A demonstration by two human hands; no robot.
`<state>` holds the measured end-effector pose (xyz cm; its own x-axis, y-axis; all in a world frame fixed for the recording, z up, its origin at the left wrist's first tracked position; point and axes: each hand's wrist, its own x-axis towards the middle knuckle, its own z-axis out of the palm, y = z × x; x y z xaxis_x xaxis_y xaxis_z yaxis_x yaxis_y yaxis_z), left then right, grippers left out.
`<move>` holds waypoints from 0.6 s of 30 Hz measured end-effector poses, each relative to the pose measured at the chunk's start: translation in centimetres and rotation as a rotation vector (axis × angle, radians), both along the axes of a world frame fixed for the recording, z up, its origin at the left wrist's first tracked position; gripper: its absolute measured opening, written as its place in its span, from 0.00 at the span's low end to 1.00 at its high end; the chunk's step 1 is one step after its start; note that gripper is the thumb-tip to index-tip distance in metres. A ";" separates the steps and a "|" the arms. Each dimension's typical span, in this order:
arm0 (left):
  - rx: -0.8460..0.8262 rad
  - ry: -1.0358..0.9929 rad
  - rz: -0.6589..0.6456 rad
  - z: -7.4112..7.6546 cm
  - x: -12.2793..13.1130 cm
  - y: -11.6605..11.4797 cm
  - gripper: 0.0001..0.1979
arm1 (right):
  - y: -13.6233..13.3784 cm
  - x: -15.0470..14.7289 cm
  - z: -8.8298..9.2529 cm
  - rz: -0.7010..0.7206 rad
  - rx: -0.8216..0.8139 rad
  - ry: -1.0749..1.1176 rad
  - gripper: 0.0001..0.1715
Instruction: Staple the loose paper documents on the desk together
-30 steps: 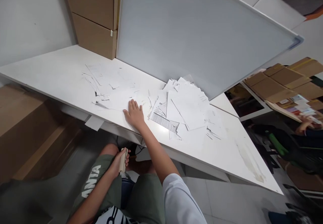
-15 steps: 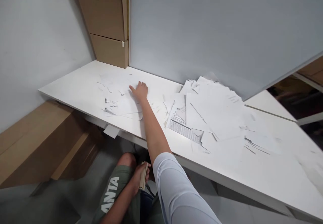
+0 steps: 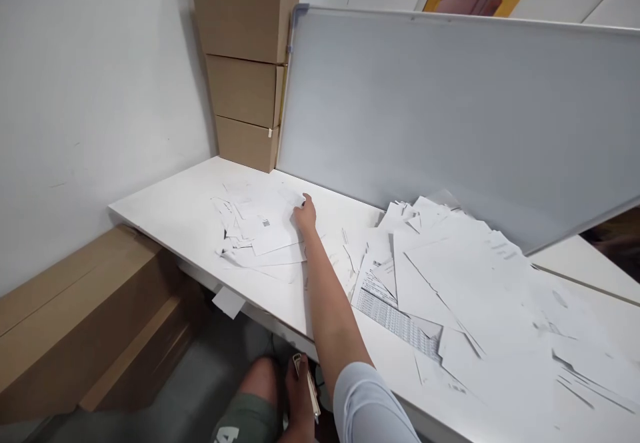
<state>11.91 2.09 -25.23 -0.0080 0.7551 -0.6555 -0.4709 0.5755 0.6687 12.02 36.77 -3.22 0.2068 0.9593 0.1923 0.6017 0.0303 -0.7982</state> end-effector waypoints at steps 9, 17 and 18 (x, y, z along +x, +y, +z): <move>-0.101 0.209 0.188 1.8 -0.2 -0.1 0.21 | -0.8 1.5 -0.1 -0.256 0.163 0.117 0.32; -0.106 0.202 0.175 2.0 -1.6 -1.1 0.22 | 0.5 1.8 3.2 -0.284 0.323 0.335 0.30; -0.094 0.214 0.137 2.0 -1.8 -1.3 0.22 | 0.9 1.2 3.2 -0.279 0.308 0.360 0.30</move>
